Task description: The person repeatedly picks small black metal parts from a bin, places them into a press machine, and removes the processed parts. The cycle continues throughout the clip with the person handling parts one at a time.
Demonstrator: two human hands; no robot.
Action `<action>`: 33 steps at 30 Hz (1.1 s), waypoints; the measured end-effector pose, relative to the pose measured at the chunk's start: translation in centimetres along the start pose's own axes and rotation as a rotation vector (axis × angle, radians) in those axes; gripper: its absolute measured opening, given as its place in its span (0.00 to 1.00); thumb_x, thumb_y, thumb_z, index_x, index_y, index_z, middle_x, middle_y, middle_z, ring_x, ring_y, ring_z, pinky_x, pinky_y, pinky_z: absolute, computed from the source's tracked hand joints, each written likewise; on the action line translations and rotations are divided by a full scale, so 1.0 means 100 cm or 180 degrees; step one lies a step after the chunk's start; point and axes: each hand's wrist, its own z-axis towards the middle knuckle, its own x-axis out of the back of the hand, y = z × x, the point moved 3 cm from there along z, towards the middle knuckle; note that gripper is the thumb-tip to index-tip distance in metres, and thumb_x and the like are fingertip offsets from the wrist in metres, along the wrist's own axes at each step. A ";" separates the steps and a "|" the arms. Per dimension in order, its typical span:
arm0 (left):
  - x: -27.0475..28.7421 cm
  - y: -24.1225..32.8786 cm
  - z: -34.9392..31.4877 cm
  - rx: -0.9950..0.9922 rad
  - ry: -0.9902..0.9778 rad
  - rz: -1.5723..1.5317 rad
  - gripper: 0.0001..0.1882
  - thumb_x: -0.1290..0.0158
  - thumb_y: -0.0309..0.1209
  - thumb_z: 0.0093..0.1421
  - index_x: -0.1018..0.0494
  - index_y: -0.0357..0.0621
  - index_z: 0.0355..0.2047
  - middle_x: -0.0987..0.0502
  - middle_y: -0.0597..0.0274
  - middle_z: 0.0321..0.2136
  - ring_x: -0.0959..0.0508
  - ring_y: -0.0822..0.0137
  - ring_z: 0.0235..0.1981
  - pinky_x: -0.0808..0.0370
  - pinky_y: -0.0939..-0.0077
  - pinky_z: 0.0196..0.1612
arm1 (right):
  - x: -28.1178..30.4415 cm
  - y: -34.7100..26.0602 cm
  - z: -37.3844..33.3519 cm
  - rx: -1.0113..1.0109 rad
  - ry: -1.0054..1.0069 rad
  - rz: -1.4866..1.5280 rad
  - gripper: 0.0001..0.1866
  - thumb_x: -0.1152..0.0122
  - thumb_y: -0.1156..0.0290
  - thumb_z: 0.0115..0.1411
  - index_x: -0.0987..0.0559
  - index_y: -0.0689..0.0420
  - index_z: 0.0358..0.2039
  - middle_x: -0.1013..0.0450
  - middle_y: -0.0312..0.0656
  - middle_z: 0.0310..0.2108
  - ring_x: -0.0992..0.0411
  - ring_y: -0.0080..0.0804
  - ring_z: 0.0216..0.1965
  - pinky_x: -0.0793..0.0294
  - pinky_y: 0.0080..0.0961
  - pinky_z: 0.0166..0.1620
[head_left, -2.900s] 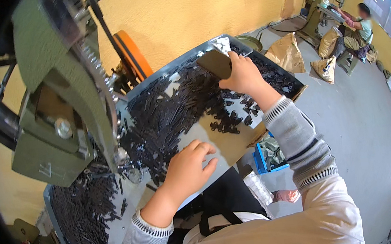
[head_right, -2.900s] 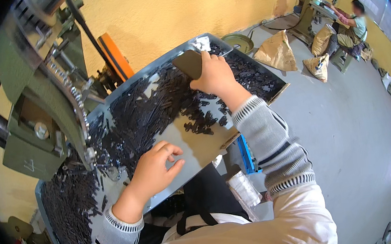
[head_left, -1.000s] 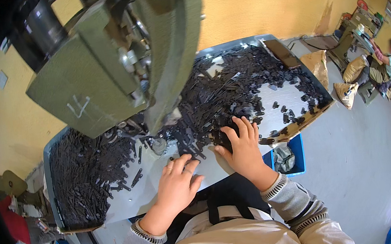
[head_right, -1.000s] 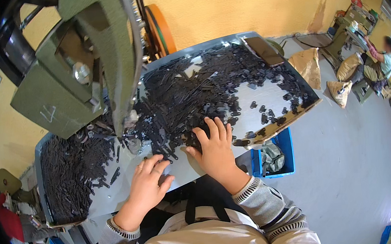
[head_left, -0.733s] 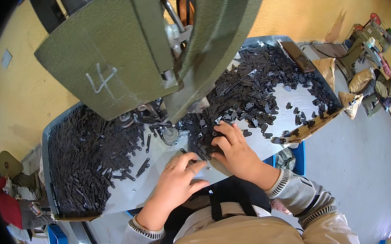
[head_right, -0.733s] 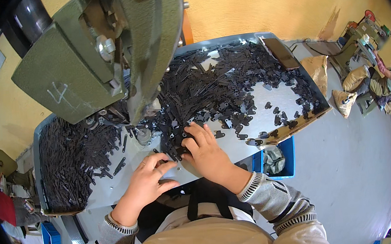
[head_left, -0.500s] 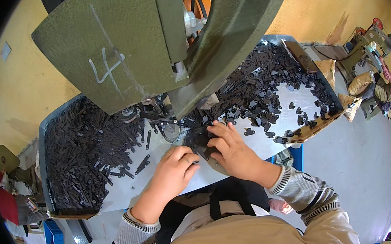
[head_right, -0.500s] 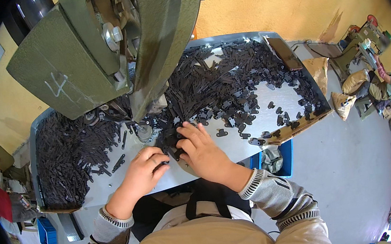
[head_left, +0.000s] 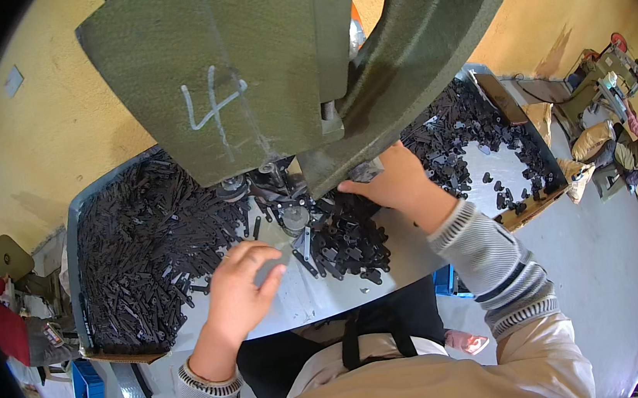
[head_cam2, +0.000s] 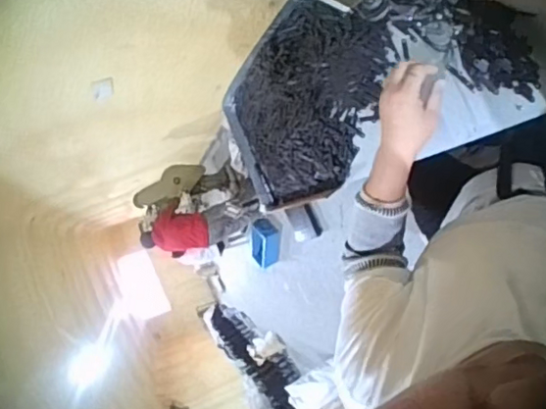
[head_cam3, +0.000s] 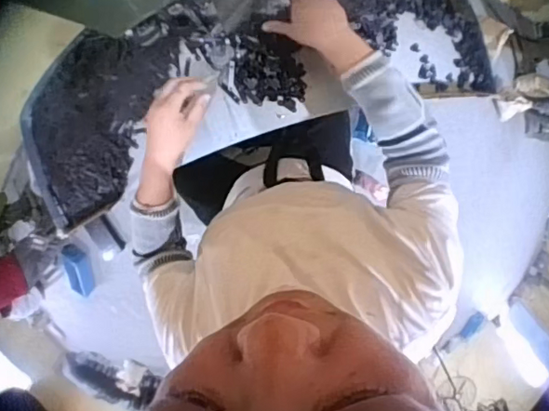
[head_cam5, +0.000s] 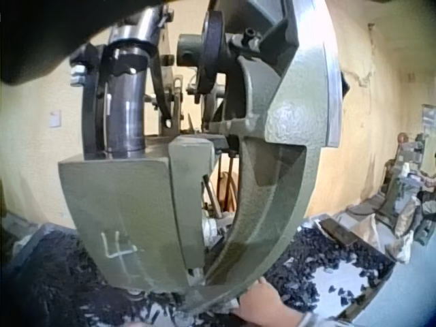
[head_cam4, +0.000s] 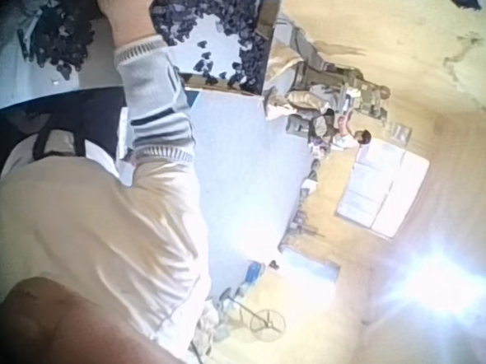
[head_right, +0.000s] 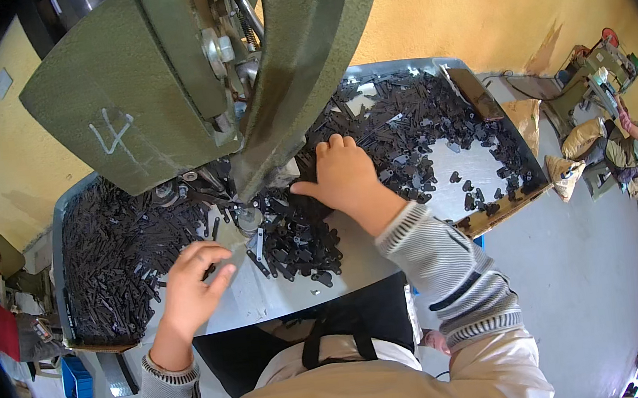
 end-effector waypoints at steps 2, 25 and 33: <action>0.005 -0.008 0.002 0.0541 -0.0103 -0.0243 0.09 0.39 0.25 0.53 0.24 0.41 0.35 0.23 0.57 0.33 0.21 0.59 0.33 0.24 0.70 0.37 | -0.020 -0.002 0.006 -0.0064 0.0110 -0.0342 0.39 0.42 0.36 0.53 0.25 0.67 0.40 0.30 0.49 0.39 0.31 0.42 0.43 0.28 0.33 0.46; 0.005 -0.106 0.045 0.1218 0.1327 -0.0823 0.10 0.44 0.31 0.63 0.24 0.35 0.34 0.23 0.69 0.24 0.29 0.81 0.24 0.31 0.85 0.30 | -0.028 0.022 0.038 -0.2220 -0.0247 0.6984 0.10 0.51 0.65 0.64 0.28 0.58 0.31 0.32 0.40 0.24 0.33 0.29 0.26 0.35 0.24 0.28; -0.007 -0.074 0.032 0.1363 0.0030 -0.1800 0.05 0.40 0.25 0.58 0.25 0.39 0.30 0.23 0.69 0.24 0.27 0.83 0.25 0.30 0.86 0.27 | -0.015 0.006 0.026 -0.2181 0.0153 0.6357 0.12 0.54 0.60 0.66 0.27 0.55 0.37 0.29 0.36 0.24 0.35 0.23 0.18 0.44 0.16 0.16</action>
